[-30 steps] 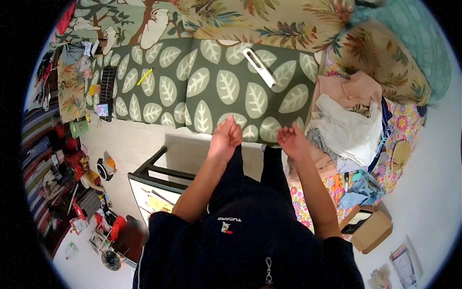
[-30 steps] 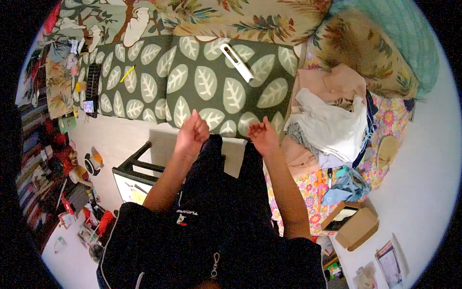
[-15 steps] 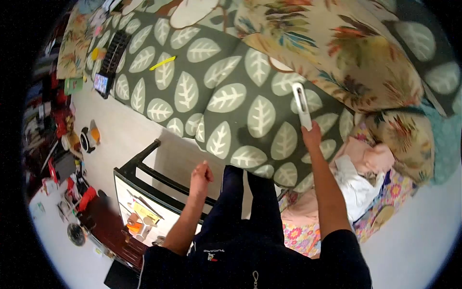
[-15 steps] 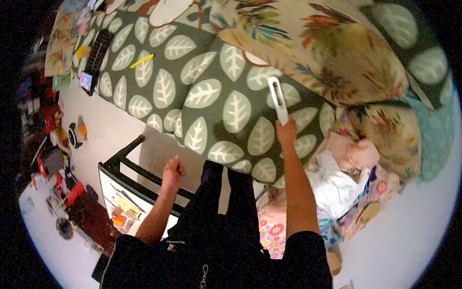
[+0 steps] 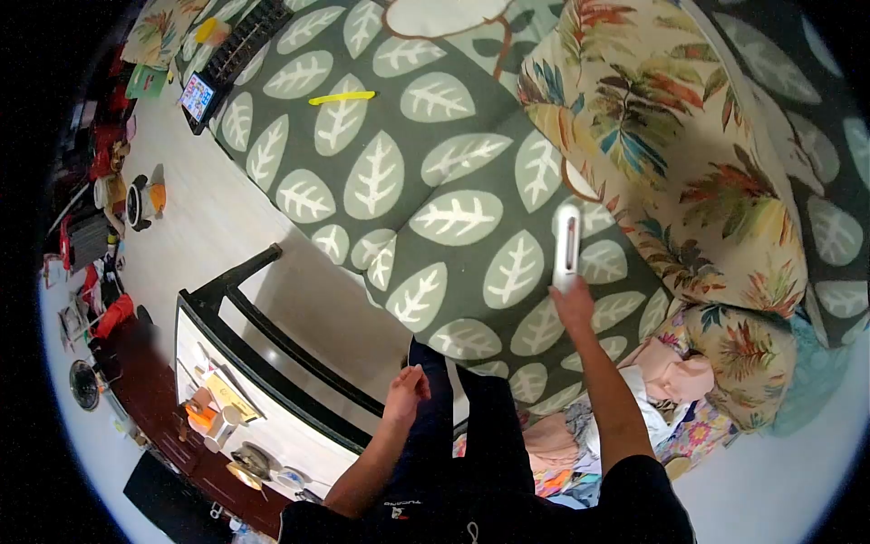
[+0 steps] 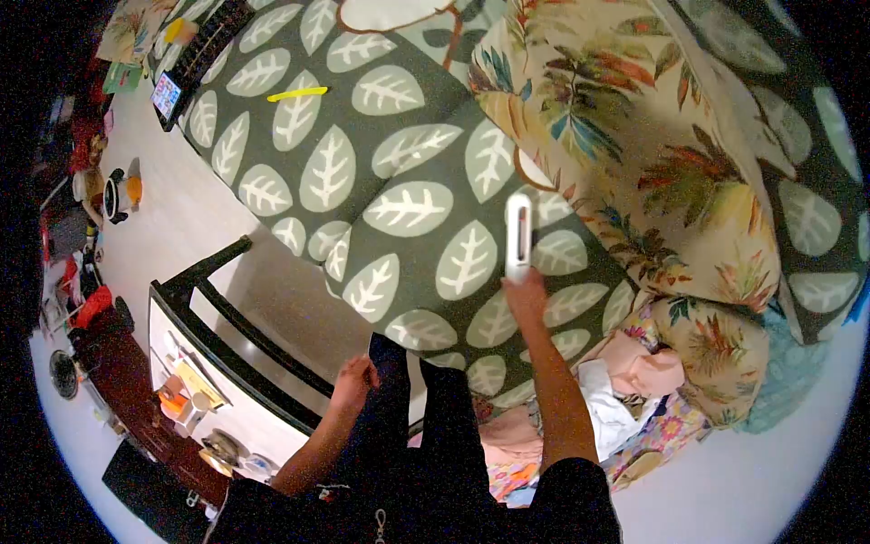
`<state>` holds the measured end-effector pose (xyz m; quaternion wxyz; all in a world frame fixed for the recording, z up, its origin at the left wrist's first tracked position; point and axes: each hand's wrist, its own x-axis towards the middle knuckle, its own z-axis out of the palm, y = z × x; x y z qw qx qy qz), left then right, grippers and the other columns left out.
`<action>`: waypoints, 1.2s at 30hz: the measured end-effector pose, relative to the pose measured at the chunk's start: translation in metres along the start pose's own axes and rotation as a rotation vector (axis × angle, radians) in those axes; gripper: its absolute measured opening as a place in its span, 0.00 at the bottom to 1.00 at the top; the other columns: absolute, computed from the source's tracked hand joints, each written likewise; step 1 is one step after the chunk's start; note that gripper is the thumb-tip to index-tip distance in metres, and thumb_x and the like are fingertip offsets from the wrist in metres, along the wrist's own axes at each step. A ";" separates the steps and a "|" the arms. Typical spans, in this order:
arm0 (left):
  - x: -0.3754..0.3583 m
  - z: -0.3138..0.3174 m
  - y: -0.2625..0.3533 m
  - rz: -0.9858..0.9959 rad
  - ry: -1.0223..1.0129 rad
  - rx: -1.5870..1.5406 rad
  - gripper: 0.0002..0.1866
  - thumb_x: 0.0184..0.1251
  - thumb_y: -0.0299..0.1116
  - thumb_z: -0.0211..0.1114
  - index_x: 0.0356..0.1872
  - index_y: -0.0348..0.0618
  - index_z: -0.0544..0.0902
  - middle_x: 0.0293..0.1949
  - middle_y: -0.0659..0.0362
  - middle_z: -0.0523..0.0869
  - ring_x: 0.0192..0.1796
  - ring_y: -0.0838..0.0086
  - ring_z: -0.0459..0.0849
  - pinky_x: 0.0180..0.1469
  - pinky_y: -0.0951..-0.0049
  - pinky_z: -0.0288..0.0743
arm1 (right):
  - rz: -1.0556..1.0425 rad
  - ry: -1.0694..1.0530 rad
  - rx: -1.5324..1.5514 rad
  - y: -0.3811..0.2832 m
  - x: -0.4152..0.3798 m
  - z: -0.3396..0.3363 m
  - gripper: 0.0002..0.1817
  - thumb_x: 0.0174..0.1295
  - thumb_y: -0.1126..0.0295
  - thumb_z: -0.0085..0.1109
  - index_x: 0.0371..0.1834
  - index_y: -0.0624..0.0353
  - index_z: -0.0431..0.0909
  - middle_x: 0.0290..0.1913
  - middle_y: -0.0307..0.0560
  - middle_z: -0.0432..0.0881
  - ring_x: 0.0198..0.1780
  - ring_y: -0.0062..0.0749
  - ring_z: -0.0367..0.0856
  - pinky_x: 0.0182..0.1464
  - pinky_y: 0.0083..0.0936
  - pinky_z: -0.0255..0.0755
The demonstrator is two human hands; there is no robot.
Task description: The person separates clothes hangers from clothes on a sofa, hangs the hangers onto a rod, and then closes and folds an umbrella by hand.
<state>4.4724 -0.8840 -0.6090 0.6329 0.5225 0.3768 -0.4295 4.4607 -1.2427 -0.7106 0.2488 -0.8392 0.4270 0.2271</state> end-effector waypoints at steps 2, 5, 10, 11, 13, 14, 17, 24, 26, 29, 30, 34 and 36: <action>-0.007 -0.001 0.011 -0.026 0.036 0.008 0.14 0.64 0.38 0.52 0.20 0.45 0.70 0.16 0.62 0.71 0.19 0.78 0.70 0.22 0.78 0.62 | -0.058 -0.060 0.055 -0.061 0.007 -0.021 0.33 0.45 0.53 0.61 0.48 0.66 0.66 0.45 0.59 0.74 0.45 0.51 0.75 0.49 0.38 0.68; -0.010 -0.011 0.017 0.010 0.059 -0.016 0.14 0.65 0.38 0.51 0.20 0.45 0.70 0.16 0.62 0.70 0.19 0.78 0.70 0.23 0.78 0.63 | -0.224 -0.054 0.029 -0.150 0.045 -0.054 0.30 0.47 0.54 0.60 0.46 0.67 0.66 0.44 0.59 0.75 0.44 0.50 0.76 0.47 0.40 0.68; -0.022 -0.020 0.033 0.070 0.131 -0.131 0.13 0.65 0.37 0.50 0.21 0.44 0.70 0.15 0.62 0.70 0.18 0.77 0.69 0.23 0.77 0.64 | -0.326 0.285 -0.062 -0.274 0.109 -0.116 0.36 0.49 0.49 0.58 0.53 0.67 0.63 0.50 0.61 0.71 0.50 0.50 0.72 0.52 0.38 0.66; -0.026 -0.021 0.037 0.070 0.138 -0.146 0.13 0.65 0.37 0.50 0.21 0.44 0.70 0.15 0.62 0.70 0.18 0.77 0.70 0.24 0.77 0.64 | -0.380 0.439 -0.087 -0.287 0.109 -0.124 0.38 0.49 0.47 0.57 0.55 0.67 0.62 0.52 0.62 0.69 0.52 0.51 0.70 0.53 0.38 0.65; -0.032 -0.022 0.040 0.074 0.146 -0.154 0.13 0.65 0.37 0.50 0.22 0.44 0.71 0.16 0.62 0.71 0.18 0.76 0.70 0.24 0.77 0.65 | -0.377 0.315 -0.072 -0.299 0.097 -0.134 0.39 0.53 0.47 0.52 0.59 0.68 0.58 0.56 0.63 0.65 0.56 0.52 0.67 0.57 0.39 0.62; -0.035 -0.022 0.042 0.082 0.147 -0.149 0.13 0.65 0.37 0.50 0.22 0.44 0.71 0.16 0.62 0.71 0.19 0.76 0.70 0.23 0.77 0.65 | -0.419 0.270 -0.064 -0.293 0.090 -0.129 0.38 0.54 0.47 0.50 0.59 0.67 0.58 0.56 0.63 0.66 0.56 0.52 0.67 0.57 0.39 0.61; -0.038 -0.025 0.043 0.087 0.084 -0.181 0.12 0.65 0.36 0.50 0.22 0.44 0.71 0.17 0.61 0.72 0.19 0.76 0.71 0.23 0.77 0.66 | -0.518 0.159 -0.189 -0.248 0.058 -0.086 0.30 0.58 0.52 0.47 0.59 0.62 0.61 0.54 0.59 0.69 0.56 0.49 0.68 0.55 0.39 0.63; -0.062 -0.010 0.077 0.106 0.028 -0.161 0.13 0.64 0.37 0.52 0.20 0.44 0.69 0.16 0.62 0.71 0.18 0.76 0.70 0.21 0.77 0.65 | -0.483 -0.520 -0.118 -0.059 -0.113 0.013 0.18 0.54 0.57 0.51 0.30 0.66 0.74 0.30 0.61 0.75 0.36 0.55 0.74 0.39 0.43 0.67; -0.073 -0.010 0.081 0.178 -0.019 -0.061 0.14 0.64 0.38 0.54 0.20 0.44 0.68 0.16 0.62 0.70 0.18 0.75 0.70 0.22 0.77 0.63 | -0.555 -0.557 -0.180 0.003 -0.145 0.044 0.22 0.55 0.53 0.48 0.32 0.66 0.76 0.33 0.62 0.77 0.37 0.54 0.75 0.40 0.41 0.67; -0.087 -0.003 0.084 0.173 -0.083 0.025 0.14 0.64 0.38 0.54 0.20 0.43 0.69 0.18 0.62 0.72 0.21 0.75 0.71 0.25 0.77 0.65 | -0.384 -0.616 -0.035 0.019 -0.189 0.024 0.28 0.58 0.48 0.44 0.40 0.66 0.76 0.41 0.60 0.77 0.42 0.51 0.75 0.45 0.40 0.67; -0.092 0.002 0.085 0.174 -0.103 0.051 0.14 0.64 0.38 0.54 0.21 0.43 0.69 0.18 0.62 0.73 0.21 0.75 0.72 0.26 0.77 0.67 | -0.356 -0.607 -0.001 0.023 -0.196 0.020 0.30 0.58 0.47 0.42 0.43 0.66 0.75 0.44 0.58 0.77 0.44 0.50 0.75 0.46 0.40 0.66; -0.115 0.047 0.080 0.300 -0.190 0.046 0.12 0.64 0.39 0.54 0.34 0.40 0.74 0.30 0.58 0.79 0.34 0.72 0.78 0.39 0.76 0.71 | 0.017 -0.807 0.853 -0.027 -0.209 -0.038 0.34 0.62 0.42 0.31 0.60 0.59 0.60 0.59 0.48 0.66 0.58 0.39 0.65 0.56 0.36 0.58; -0.133 0.076 0.081 0.355 -0.339 0.048 0.17 0.65 0.40 0.52 0.46 0.38 0.74 0.42 0.54 0.80 0.45 0.70 0.79 0.50 0.74 0.69 | -0.051 -0.809 1.219 -0.065 -0.220 -0.087 0.35 0.63 0.41 0.28 0.66 0.55 0.52 0.65 0.45 0.58 0.63 0.36 0.58 0.60 0.33 0.52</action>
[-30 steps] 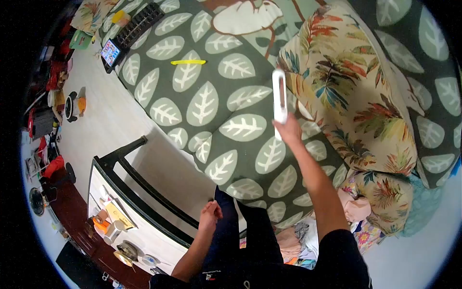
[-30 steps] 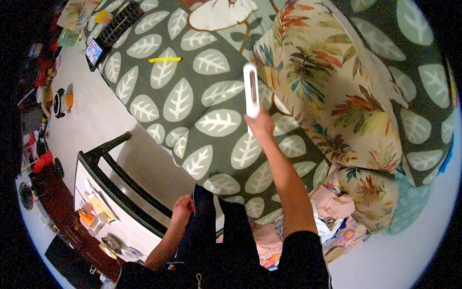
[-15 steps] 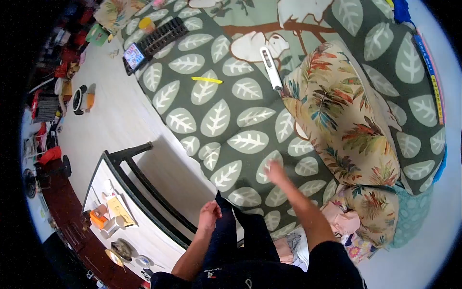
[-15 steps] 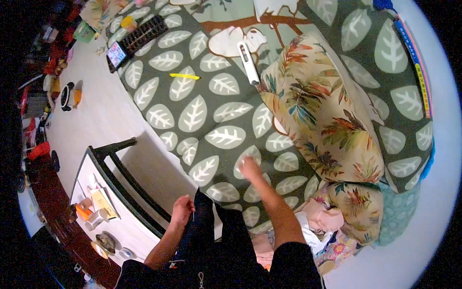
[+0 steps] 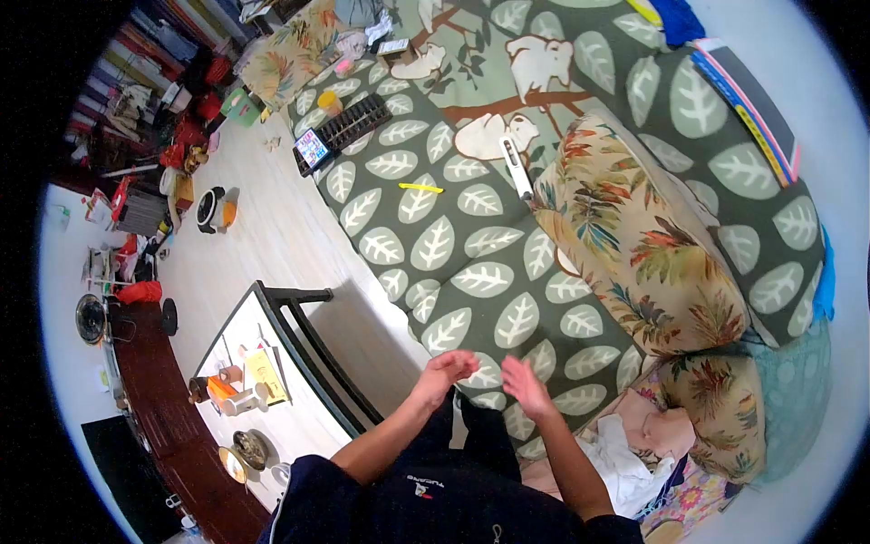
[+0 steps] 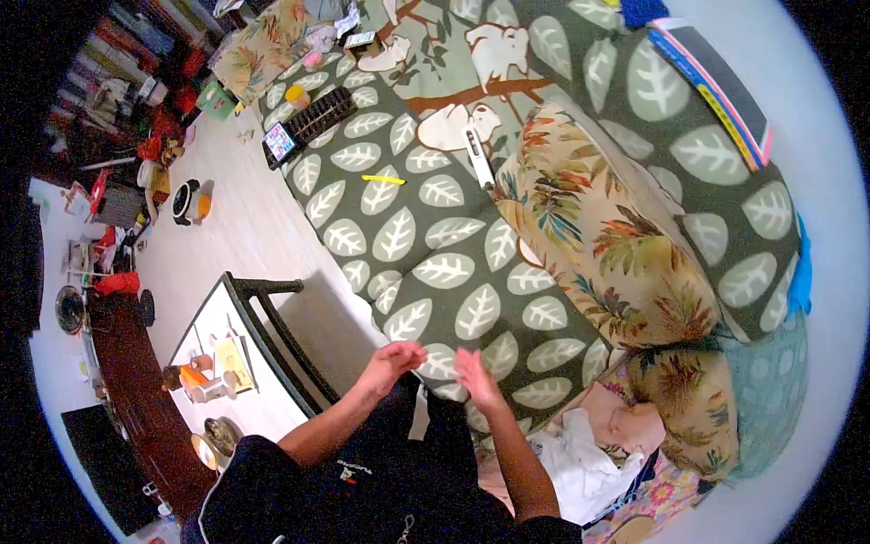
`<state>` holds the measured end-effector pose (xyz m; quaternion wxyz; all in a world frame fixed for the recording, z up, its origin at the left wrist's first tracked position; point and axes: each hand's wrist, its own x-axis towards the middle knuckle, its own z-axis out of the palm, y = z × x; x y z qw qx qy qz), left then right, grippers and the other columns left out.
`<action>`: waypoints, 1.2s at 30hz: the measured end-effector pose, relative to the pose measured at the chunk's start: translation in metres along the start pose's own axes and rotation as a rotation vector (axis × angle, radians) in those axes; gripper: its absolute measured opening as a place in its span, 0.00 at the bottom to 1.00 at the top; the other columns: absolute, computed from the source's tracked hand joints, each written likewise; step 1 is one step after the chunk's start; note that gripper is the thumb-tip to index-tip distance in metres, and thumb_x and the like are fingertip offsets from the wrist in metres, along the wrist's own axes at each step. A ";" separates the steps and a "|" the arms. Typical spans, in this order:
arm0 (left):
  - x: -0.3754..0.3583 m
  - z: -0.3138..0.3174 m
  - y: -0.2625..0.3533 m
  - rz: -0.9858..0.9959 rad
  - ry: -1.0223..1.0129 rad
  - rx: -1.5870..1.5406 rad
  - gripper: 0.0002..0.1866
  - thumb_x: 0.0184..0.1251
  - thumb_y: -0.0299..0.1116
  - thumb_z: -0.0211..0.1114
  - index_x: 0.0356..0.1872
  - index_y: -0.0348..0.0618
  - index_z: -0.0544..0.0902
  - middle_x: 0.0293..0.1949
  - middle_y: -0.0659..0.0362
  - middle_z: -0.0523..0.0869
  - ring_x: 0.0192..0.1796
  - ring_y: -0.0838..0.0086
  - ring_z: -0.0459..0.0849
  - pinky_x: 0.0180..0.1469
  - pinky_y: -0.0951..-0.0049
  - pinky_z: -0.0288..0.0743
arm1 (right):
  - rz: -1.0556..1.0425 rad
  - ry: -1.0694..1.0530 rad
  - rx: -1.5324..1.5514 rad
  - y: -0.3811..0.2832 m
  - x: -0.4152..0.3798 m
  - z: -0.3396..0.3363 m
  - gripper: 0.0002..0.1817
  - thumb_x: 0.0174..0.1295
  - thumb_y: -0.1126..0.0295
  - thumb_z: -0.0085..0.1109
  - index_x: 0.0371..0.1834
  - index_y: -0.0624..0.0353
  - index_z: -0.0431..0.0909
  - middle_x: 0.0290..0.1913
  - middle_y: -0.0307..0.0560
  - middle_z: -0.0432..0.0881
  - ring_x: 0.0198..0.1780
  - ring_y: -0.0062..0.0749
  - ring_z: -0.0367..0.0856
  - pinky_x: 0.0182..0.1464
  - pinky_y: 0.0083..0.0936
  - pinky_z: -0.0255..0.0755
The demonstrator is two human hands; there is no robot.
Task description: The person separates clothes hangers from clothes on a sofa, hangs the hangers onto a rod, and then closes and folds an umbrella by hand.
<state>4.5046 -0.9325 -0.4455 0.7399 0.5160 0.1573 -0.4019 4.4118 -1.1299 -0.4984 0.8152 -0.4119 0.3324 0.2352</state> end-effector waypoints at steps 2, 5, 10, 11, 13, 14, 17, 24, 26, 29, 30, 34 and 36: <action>-0.006 0.040 0.012 0.036 -0.116 0.047 0.25 0.67 0.45 0.48 0.57 0.37 0.63 0.55 0.50 0.69 0.57 0.66 0.67 0.59 0.68 0.60 | -0.204 0.042 0.113 -0.039 -0.021 0.032 0.35 0.63 0.42 0.28 0.67 0.53 0.50 0.66 0.47 0.56 0.64 0.37 0.56 0.62 0.34 0.49; -0.028 0.108 0.020 0.134 -0.384 0.248 0.33 0.68 0.52 0.39 0.67 0.45 0.46 0.67 0.49 0.48 0.69 0.64 0.47 0.67 0.65 0.43 | -0.432 0.211 0.181 -0.063 -0.047 0.058 0.33 0.63 0.42 0.30 0.67 0.50 0.51 0.66 0.50 0.55 0.65 0.39 0.55 0.64 0.38 0.45; -0.045 0.182 0.002 0.324 -0.657 0.512 0.32 0.66 0.53 0.43 0.67 0.50 0.51 0.67 0.58 0.47 0.69 0.64 0.38 0.66 0.65 0.32 | -0.779 0.353 0.180 -0.058 -0.085 0.056 0.31 0.65 0.46 0.28 0.64 0.56 0.53 0.64 0.47 0.58 0.63 0.37 0.57 0.63 0.36 0.48; -0.039 0.186 -0.001 0.242 -0.704 0.470 0.31 0.66 0.53 0.44 0.66 0.50 0.53 0.66 0.58 0.50 0.67 0.66 0.41 0.65 0.65 0.35 | -0.867 0.371 0.188 -0.054 -0.089 0.048 0.30 0.66 0.47 0.27 0.63 0.57 0.53 0.63 0.46 0.59 0.62 0.37 0.58 0.63 0.35 0.50; -0.023 0.191 -0.010 0.078 -0.743 0.446 0.29 0.65 0.51 0.46 0.64 0.50 0.57 0.63 0.59 0.56 0.65 0.68 0.48 0.62 0.66 0.40 | -0.741 0.525 0.473 -0.070 -0.117 0.071 0.26 0.66 0.50 0.33 0.58 0.58 0.59 0.54 0.44 0.66 0.54 0.31 0.65 0.58 0.31 0.59; -0.017 0.189 -0.015 0.007 -0.739 0.444 0.28 0.65 0.50 0.47 0.63 0.49 0.59 0.61 0.60 0.59 0.63 0.69 0.51 0.61 0.66 0.43 | -0.717 0.520 0.538 -0.062 -0.117 0.068 0.26 0.66 0.49 0.33 0.57 0.57 0.59 0.52 0.42 0.66 0.52 0.30 0.65 0.57 0.31 0.59; -0.001 0.178 -0.020 -0.141 -0.728 0.439 0.25 0.65 0.47 0.51 0.60 0.49 0.65 0.56 0.62 0.67 0.59 0.72 0.61 0.58 0.67 0.52 | -0.719 0.517 0.555 -0.053 -0.111 0.081 0.26 0.65 0.47 0.34 0.56 0.55 0.59 0.48 0.39 0.66 0.48 0.28 0.66 0.54 0.31 0.61; 0.018 0.130 0.109 -0.017 -0.956 0.707 0.39 0.62 0.56 0.47 0.68 0.52 0.41 0.68 0.49 0.42 0.68 0.58 0.46 0.66 0.63 0.43 | -0.623 0.488 0.452 -0.089 -0.081 0.172 0.27 0.65 0.48 0.34 0.62 0.50 0.55 0.57 0.39 0.64 0.53 0.26 0.66 0.52 0.29 0.63; 0.066 0.099 0.116 0.173 -0.724 0.709 0.41 0.61 0.58 0.48 0.68 0.50 0.41 0.69 0.51 0.41 0.69 0.60 0.44 0.67 0.65 0.41 | -0.557 0.506 0.185 -0.110 -0.094 0.199 0.26 0.66 0.52 0.36 0.62 0.57 0.58 0.60 0.44 0.63 0.59 0.28 0.64 0.52 0.27 0.63; 0.035 0.097 0.198 0.101 -0.370 0.384 0.41 0.60 0.60 0.46 0.68 0.51 0.42 0.68 0.52 0.43 0.68 0.61 0.49 0.66 0.67 0.46 | -0.783 0.408 0.063 -0.133 -0.113 0.231 0.27 0.67 0.53 0.34 0.62 0.62 0.57 0.62 0.49 0.62 0.62 0.31 0.60 0.61 0.29 0.54; 0.033 0.096 0.195 0.180 -0.368 0.373 0.40 0.62 0.61 0.41 0.68 0.47 0.44 0.68 0.54 0.47 0.68 0.64 0.51 0.64 0.71 0.49 | -0.838 0.545 0.047 -0.147 -0.120 0.246 0.27 0.68 0.54 0.31 0.62 0.63 0.57 0.63 0.50 0.60 0.64 0.35 0.57 0.65 0.31 0.48; -0.038 0.120 0.116 0.042 -0.592 0.289 0.31 0.69 0.49 0.38 0.66 0.40 0.48 0.66 0.52 0.53 0.68 0.64 0.50 0.67 0.71 0.42 | -1.086 0.672 -0.081 -0.140 -0.088 0.192 0.27 0.65 0.56 0.32 0.61 0.62 0.59 0.62 0.49 0.62 0.63 0.36 0.58 0.65 0.31 0.47; -0.061 0.115 0.110 0.232 -0.814 0.474 0.36 0.68 0.52 0.40 0.67 0.38 0.43 0.69 0.52 0.37 0.70 0.65 0.37 0.68 0.69 0.36 | -0.967 0.612 -0.001 -0.118 -0.035 0.099 0.28 0.62 0.55 0.37 0.61 0.60 0.60 0.62 0.47 0.62 0.62 0.35 0.59 0.64 0.34 0.47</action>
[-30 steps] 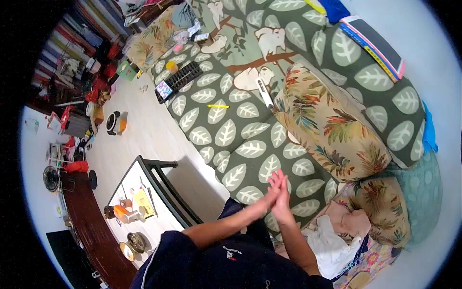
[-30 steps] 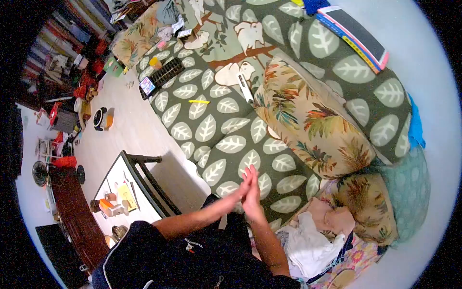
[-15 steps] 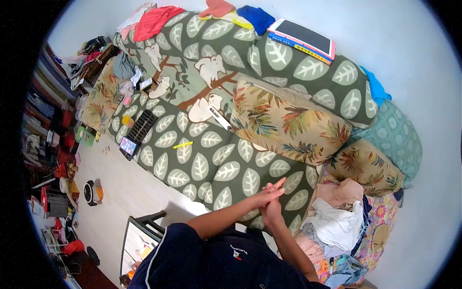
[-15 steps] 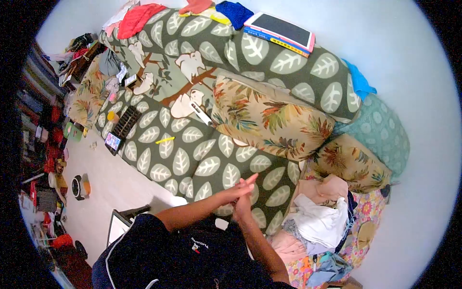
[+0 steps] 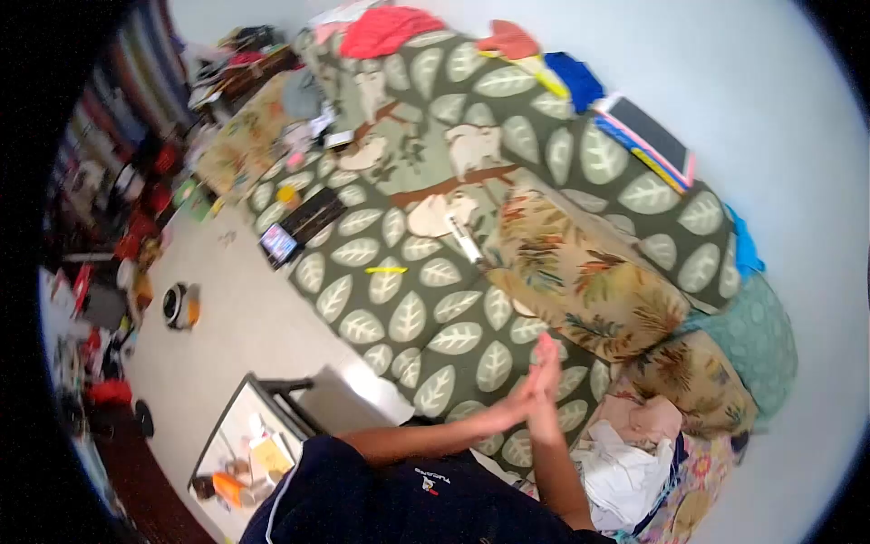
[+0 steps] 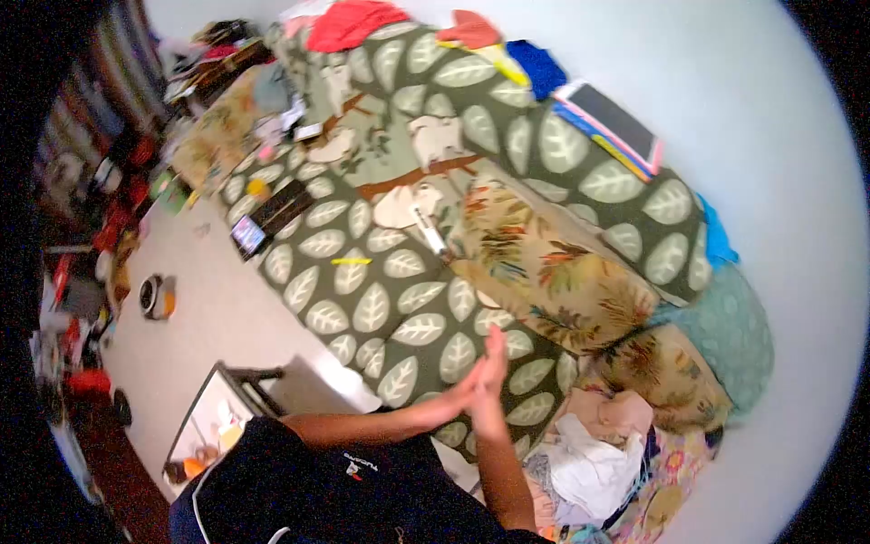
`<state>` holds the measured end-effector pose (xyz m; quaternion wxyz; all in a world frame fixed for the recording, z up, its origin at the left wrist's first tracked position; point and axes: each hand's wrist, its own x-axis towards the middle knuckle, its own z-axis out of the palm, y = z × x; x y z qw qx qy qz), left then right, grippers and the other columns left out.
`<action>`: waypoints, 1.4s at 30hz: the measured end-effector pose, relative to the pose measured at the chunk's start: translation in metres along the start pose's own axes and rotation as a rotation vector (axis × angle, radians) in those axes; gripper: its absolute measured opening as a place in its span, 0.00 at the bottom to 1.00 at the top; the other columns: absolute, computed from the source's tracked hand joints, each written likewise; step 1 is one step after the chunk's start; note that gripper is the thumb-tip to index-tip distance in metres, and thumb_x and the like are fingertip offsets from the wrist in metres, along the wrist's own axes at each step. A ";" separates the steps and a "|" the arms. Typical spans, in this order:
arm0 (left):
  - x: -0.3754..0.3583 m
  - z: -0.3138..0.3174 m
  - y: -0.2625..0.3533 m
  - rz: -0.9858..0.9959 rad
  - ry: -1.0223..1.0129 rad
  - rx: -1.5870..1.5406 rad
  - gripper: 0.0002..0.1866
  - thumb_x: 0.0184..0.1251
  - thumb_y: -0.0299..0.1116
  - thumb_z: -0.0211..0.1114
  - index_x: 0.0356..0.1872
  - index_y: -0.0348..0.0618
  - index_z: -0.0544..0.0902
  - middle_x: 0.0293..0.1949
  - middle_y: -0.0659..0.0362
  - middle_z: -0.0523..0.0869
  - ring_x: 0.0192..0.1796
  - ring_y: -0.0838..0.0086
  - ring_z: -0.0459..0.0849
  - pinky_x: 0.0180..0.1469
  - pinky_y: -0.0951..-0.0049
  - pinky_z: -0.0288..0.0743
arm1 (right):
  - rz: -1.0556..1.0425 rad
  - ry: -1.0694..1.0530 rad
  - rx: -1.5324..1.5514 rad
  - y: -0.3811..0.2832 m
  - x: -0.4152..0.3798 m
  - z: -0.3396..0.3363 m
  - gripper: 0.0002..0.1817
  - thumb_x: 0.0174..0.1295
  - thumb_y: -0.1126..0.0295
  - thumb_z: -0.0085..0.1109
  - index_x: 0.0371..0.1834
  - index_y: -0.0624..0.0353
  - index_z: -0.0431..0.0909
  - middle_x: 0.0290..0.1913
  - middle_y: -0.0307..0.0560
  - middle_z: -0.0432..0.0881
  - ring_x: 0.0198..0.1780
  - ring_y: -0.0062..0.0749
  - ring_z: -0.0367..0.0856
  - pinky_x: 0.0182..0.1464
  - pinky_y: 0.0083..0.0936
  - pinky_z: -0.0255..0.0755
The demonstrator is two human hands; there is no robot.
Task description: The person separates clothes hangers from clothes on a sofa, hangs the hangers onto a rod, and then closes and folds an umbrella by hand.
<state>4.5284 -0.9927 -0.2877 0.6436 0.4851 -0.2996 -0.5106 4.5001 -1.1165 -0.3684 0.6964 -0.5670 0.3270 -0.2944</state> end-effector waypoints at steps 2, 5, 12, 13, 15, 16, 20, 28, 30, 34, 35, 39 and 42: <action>-0.022 -0.007 -0.006 -0.079 -0.226 0.027 0.36 0.68 0.53 0.40 0.66 0.36 0.45 0.69 0.53 0.37 0.70 0.68 0.36 0.68 0.69 0.36 | 0.428 0.237 -0.079 -0.037 -0.007 0.009 0.32 0.61 0.46 0.37 0.60 0.59 0.60 0.63 0.45 0.61 0.64 0.32 0.57 0.61 0.34 0.48; -0.034 -0.030 -0.013 -0.150 -0.170 -0.003 0.36 0.65 0.56 0.44 0.64 0.38 0.55 0.66 0.54 0.55 0.68 0.68 0.49 0.67 0.69 0.41 | 0.404 0.188 0.087 -0.002 -0.008 -0.010 0.26 0.63 0.53 0.39 0.58 0.59 0.62 0.58 0.46 0.67 0.58 0.33 0.66 0.57 0.33 0.55; -0.060 -0.117 0.002 -0.315 0.262 -0.242 0.28 0.65 0.55 0.46 0.55 0.41 0.70 0.54 0.60 0.73 0.51 0.74 0.72 0.52 0.73 0.64 | 0.634 0.024 0.121 0.000 0.004 -0.014 0.21 0.60 0.61 0.49 0.52 0.63 0.65 0.47 0.48 0.74 0.41 0.35 0.76 0.41 0.26 0.70; -0.066 -0.131 0.013 -0.305 0.308 -0.249 0.27 0.66 0.53 0.45 0.53 0.40 0.71 0.51 0.59 0.75 0.50 0.72 0.74 0.51 0.74 0.65 | 0.605 0.020 0.104 -0.001 0.019 -0.016 0.21 0.60 0.61 0.49 0.52 0.64 0.65 0.48 0.48 0.74 0.41 0.35 0.76 0.41 0.26 0.70; -0.072 -0.171 -0.003 -0.303 0.386 -0.304 0.26 0.67 0.51 0.45 0.51 0.38 0.72 0.45 0.57 0.79 0.46 0.71 0.77 0.49 0.73 0.67 | 0.547 0.029 0.072 -0.016 0.054 -0.007 0.22 0.60 0.61 0.49 0.52 0.64 0.65 0.48 0.48 0.74 0.41 0.34 0.76 0.40 0.26 0.71; -0.075 -0.188 0.000 -0.333 0.453 -0.321 0.25 0.67 0.50 0.45 0.50 0.37 0.72 0.38 0.56 0.80 0.43 0.70 0.79 0.48 0.72 0.69 | 0.524 0.029 0.090 -0.020 0.075 -0.004 0.22 0.60 0.62 0.50 0.53 0.63 0.64 0.48 0.48 0.74 0.40 0.33 0.76 0.40 0.25 0.71; -0.071 -0.268 0.026 -0.333 0.517 -0.403 0.21 0.69 0.39 0.43 0.51 0.30 0.68 0.16 0.54 0.77 0.29 0.66 0.82 0.42 0.67 0.74 | 0.408 0.097 -0.066 -0.070 0.157 0.046 0.25 0.64 0.63 0.45 0.61 0.62 0.57 0.51 0.49 0.72 0.41 0.32 0.77 0.40 0.24 0.72; -0.030 -0.434 0.042 -0.312 0.685 -0.391 0.30 0.58 0.22 0.46 0.63 0.31 0.50 0.33 0.45 0.82 0.38 0.61 0.82 0.44 0.68 0.74 | -0.147 0.102 -0.370 -0.175 0.390 0.167 0.25 0.63 0.66 0.44 0.64 0.54 0.56 0.56 0.48 0.69 0.46 0.28 0.75 0.44 0.24 0.69; -0.031 -0.462 0.035 -0.324 0.756 -0.409 0.28 0.59 0.25 0.47 0.62 0.32 0.53 0.38 0.44 0.81 0.38 0.61 0.82 0.43 0.70 0.74 | -0.403 0.206 -0.711 -0.186 0.456 0.179 0.22 0.62 0.66 0.44 0.61 0.53 0.63 0.59 0.52 0.67 0.51 0.34 0.73 0.49 0.27 0.66; -0.046 -0.493 0.009 -0.379 0.807 -0.550 0.25 0.58 0.27 0.50 0.58 0.33 0.60 0.40 0.42 0.79 0.35 0.60 0.82 0.40 0.70 0.75 | -0.658 0.250 -1.155 -0.202 0.546 0.191 0.20 0.59 0.64 0.43 0.55 0.51 0.69 0.60 0.61 0.63 0.60 0.52 0.63 0.60 0.34 0.57; -0.051 -0.492 -0.001 -0.331 0.801 -0.518 0.23 0.59 0.29 0.51 0.55 0.33 0.61 0.39 0.42 0.80 0.35 0.60 0.82 0.39 0.68 0.76 | -0.685 0.281 -1.237 -0.199 0.566 0.191 0.20 0.59 0.63 0.43 0.54 0.51 0.70 0.60 0.63 0.61 0.61 0.53 0.60 0.61 0.35 0.56; -0.061 -0.485 -0.013 -0.426 0.853 -0.655 0.23 0.58 0.33 0.55 0.53 0.32 0.63 0.37 0.43 0.79 0.33 0.59 0.81 0.38 0.66 0.76 | -0.553 0.276 -1.345 -0.188 0.625 0.191 0.21 0.60 0.58 0.38 0.55 0.50 0.70 0.61 0.68 0.57 0.62 0.56 0.57 0.62 0.37 0.54; -0.060 -0.484 -0.011 -0.496 0.862 -0.613 0.24 0.58 0.34 0.56 0.52 0.31 0.63 0.37 0.43 0.79 0.32 0.59 0.80 0.36 0.66 0.75 | -0.491 0.353 -1.356 -0.183 0.663 0.177 0.22 0.61 0.56 0.37 0.51 0.55 0.72 0.63 0.60 0.57 0.62 0.53 0.59 0.62 0.38 0.55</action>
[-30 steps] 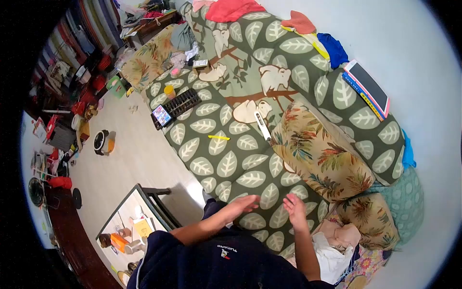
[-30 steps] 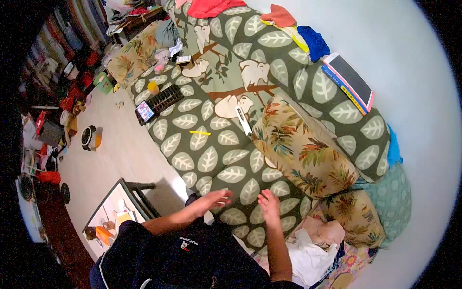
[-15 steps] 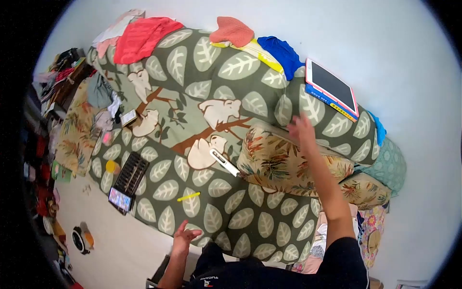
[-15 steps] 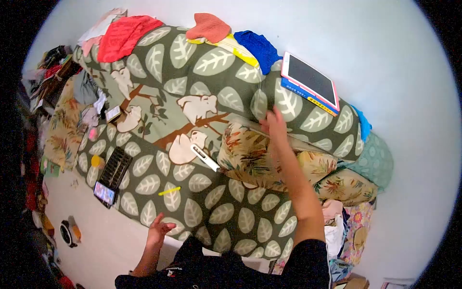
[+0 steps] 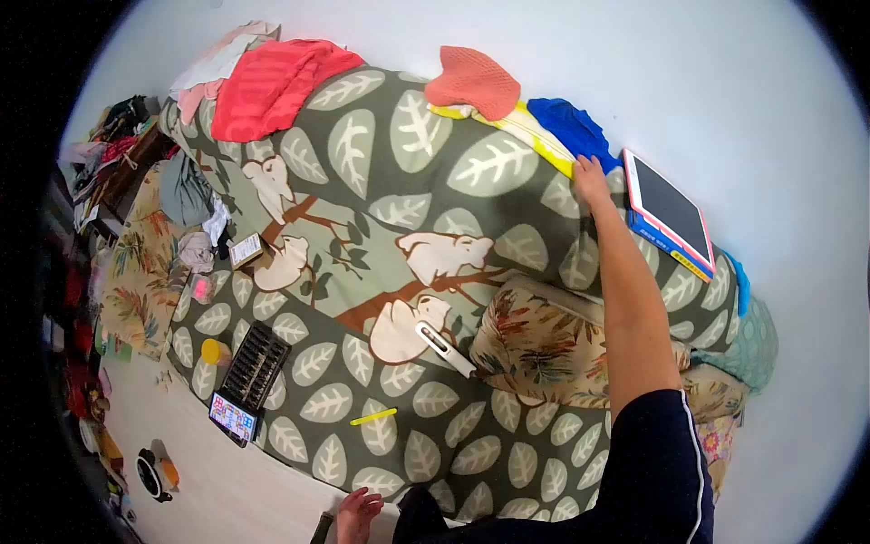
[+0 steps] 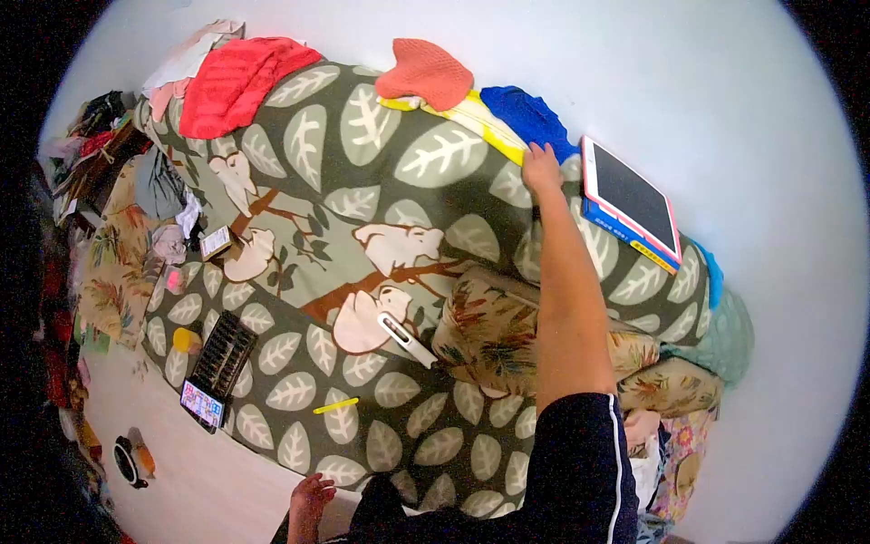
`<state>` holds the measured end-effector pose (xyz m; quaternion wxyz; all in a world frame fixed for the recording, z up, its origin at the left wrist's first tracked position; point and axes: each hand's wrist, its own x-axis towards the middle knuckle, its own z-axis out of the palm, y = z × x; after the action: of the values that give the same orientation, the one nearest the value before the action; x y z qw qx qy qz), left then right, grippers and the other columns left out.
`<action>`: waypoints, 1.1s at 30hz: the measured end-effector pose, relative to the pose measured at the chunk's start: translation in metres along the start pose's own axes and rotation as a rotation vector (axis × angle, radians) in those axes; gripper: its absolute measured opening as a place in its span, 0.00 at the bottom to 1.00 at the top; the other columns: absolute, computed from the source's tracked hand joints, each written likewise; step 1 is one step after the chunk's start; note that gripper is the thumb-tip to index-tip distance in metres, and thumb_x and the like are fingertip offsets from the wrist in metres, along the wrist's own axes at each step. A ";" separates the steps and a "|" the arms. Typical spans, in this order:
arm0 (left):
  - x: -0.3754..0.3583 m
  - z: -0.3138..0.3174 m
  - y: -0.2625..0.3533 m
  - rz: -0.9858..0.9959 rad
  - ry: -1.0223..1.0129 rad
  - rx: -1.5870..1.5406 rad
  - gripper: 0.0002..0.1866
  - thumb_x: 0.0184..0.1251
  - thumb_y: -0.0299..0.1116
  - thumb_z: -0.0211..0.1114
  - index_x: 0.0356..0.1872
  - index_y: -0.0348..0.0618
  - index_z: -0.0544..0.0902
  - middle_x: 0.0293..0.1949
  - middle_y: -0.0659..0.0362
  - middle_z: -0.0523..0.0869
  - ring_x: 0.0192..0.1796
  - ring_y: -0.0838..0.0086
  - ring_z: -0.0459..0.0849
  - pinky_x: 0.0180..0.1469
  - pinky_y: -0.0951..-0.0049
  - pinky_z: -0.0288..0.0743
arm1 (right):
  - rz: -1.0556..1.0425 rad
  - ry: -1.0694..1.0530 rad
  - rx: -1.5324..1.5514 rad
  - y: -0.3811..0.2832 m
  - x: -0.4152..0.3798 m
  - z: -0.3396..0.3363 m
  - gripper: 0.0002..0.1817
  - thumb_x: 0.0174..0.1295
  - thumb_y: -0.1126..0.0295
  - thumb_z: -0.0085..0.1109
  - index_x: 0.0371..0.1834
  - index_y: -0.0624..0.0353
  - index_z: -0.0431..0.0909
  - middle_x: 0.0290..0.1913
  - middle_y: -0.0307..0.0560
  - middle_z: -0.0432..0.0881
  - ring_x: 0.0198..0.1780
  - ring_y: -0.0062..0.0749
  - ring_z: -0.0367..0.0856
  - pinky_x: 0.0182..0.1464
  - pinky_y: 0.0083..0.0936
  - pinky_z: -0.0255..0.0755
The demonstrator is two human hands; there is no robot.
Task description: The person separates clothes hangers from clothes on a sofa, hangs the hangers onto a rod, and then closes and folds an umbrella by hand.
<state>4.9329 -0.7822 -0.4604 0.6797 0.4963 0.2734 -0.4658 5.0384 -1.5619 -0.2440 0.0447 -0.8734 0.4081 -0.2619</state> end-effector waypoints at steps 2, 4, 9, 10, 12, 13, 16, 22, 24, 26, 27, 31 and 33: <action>-0.004 0.006 0.005 -0.001 0.069 0.034 0.22 0.57 0.35 0.57 0.50 0.31 0.66 0.35 0.46 0.79 0.30 0.61 0.79 0.35 0.67 0.74 | 0.022 0.003 -0.003 -0.024 -0.006 -0.020 0.20 0.61 0.59 0.40 0.47 0.60 0.74 0.59 0.56 0.65 0.57 0.49 0.66 0.57 0.37 0.60; 0.000 0.008 0.013 0.098 0.015 -0.044 0.19 0.58 0.32 0.55 0.48 0.31 0.67 0.35 0.46 0.80 0.31 0.63 0.80 0.37 0.69 0.76 | -0.009 0.137 0.123 -0.033 -0.010 -0.037 0.18 0.60 0.62 0.43 0.46 0.60 0.75 0.53 0.55 0.71 0.53 0.47 0.71 0.54 0.36 0.63; 0.022 0.069 0.073 0.333 -0.159 -0.003 0.15 0.59 0.35 0.57 0.44 0.36 0.74 0.36 0.54 0.81 0.33 0.69 0.79 0.36 0.71 0.74 | -0.014 0.302 0.347 -0.087 -0.023 -0.136 0.11 0.54 0.71 0.50 0.38 0.60 0.80 0.38 0.51 0.81 0.41 0.38 0.80 0.44 0.28 0.70; 0.020 0.097 0.092 0.369 -0.252 0.021 0.17 0.60 0.39 0.57 0.46 0.38 0.74 0.39 0.54 0.80 0.37 0.69 0.79 0.42 0.70 0.72 | -0.028 0.243 0.469 -0.104 -0.036 -0.161 0.11 0.54 0.72 0.51 0.38 0.59 0.80 0.36 0.49 0.82 0.39 0.34 0.80 0.43 0.25 0.70; 0.010 0.171 0.124 0.434 -0.392 -0.014 0.21 0.62 0.44 0.55 0.50 0.39 0.71 0.45 0.55 0.78 0.45 0.69 0.76 0.50 0.68 0.66 | -0.053 0.130 0.710 -0.141 -0.084 -0.216 0.10 0.53 0.73 0.53 0.36 0.57 0.81 0.33 0.44 0.82 0.35 0.26 0.79 0.40 0.20 0.71; -0.007 0.210 0.136 0.423 -0.440 0.038 0.27 0.63 0.48 0.52 0.57 0.41 0.66 0.52 0.56 0.75 0.51 0.70 0.72 0.55 0.67 0.62 | -0.025 0.014 0.688 -0.155 -0.120 -0.241 0.09 0.53 0.75 0.53 0.35 0.55 0.81 0.30 0.37 0.81 0.30 0.18 0.75 0.39 0.15 0.69; -0.055 0.314 0.133 0.429 -0.748 -0.140 0.30 0.65 0.51 0.48 0.64 0.47 0.59 0.55 0.56 0.71 0.53 0.70 0.71 0.57 0.66 0.61 | -0.322 -0.307 0.980 -0.156 -0.250 -0.231 0.06 0.52 0.77 0.55 0.33 0.56 0.77 0.37 0.40 0.77 0.42 0.24 0.74 0.48 0.23 0.67; -0.095 0.385 0.047 0.230 -0.882 -0.033 0.25 0.68 0.41 0.45 0.61 0.37 0.61 0.55 0.54 0.70 0.57 0.69 0.69 0.61 0.71 0.59 | -0.033 0.190 0.866 -0.134 -0.392 -0.163 0.12 0.53 0.70 0.55 0.40 0.58 0.69 0.47 0.48 0.68 0.49 0.36 0.66 0.52 0.29 0.57; -0.112 0.386 0.022 0.293 -0.887 0.107 0.25 0.68 0.41 0.45 0.60 0.34 0.61 0.57 0.53 0.68 0.59 0.69 0.67 0.62 0.72 0.58 | 0.127 0.390 0.808 -0.121 -0.401 -0.179 0.15 0.60 0.66 0.49 0.47 0.60 0.65 0.49 0.48 0.66 0.51 0.31 0.64 0.56 0.27 0.55; -0.128 0.393 0.000 0.378 -1.006 0.354 0.28 0.68 0.44 0.44 0.62 0.35 0.59 0.62 0.52 0.61 0.64 0.67 0.60 0.65 0.71 0.49 | 0.310 0.388 1.115 -0.096 -0.406 -0.183 0.20 0.63 0.60 0.46 0.53 0.60 0.62 0.52 0.47 0.65 0.54 0.30 0.62 0.58 0.24 0.54; -0.128 0.392 -0.013 0.449 -1.030 0.492 0.28 0.68 0.45 0.44 0.63 0.35 0.57 0.64 0.52 0.59 0.66 0.67 0.56 0.66 0.71 0.46 | 0.261 0.341 1.261 -0.081 -0.426 -0.154 0.25 0.64 0.55 0.42 0.58 0.59 0.58 0.55 0.46 0.63 0.57 0.29 0.60 0.59 0.22 0.53; -0.115 0.387 -0.016 0.906 -0.894 1.089 0.29 0.69 0.48 0.39 0.64 0.39 0.57 0.66 0.48 0.53 0.69 0.62 0.47 0.67 0.70 0.40 | 1.024 -0.087 2.062 -0.111 -0.442 -0.233 0.33 0.63 0.46 0.39 0.65 0.56 0.52 0.61 0.43 0.60 0.60 0.25 0.60 0.61 0.21 0.54; -0.119 0.388 -0.009 1.163 -0.757 1.170 0.26 0.69 0.47 0.37 0.63 0.43 0.60 0.67 0.46 0.47 0.70 0.58 0.41 0.67 0.66 0.38 | 1.001 -0.321 2.126 -0.113 -0.462 -0.221 0.42 0.59 0.40 0.41 0.67 0.61 0.46 0.65 0.46 0.56 0.63 0.29 0.56 0.64 0.23 0.48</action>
<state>4.8397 -1.1006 -0.2264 0.4915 0.6358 -0.5422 -0.2455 4.7622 -1.1168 -0.2158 0.8962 -0.1641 0.2716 -0.3102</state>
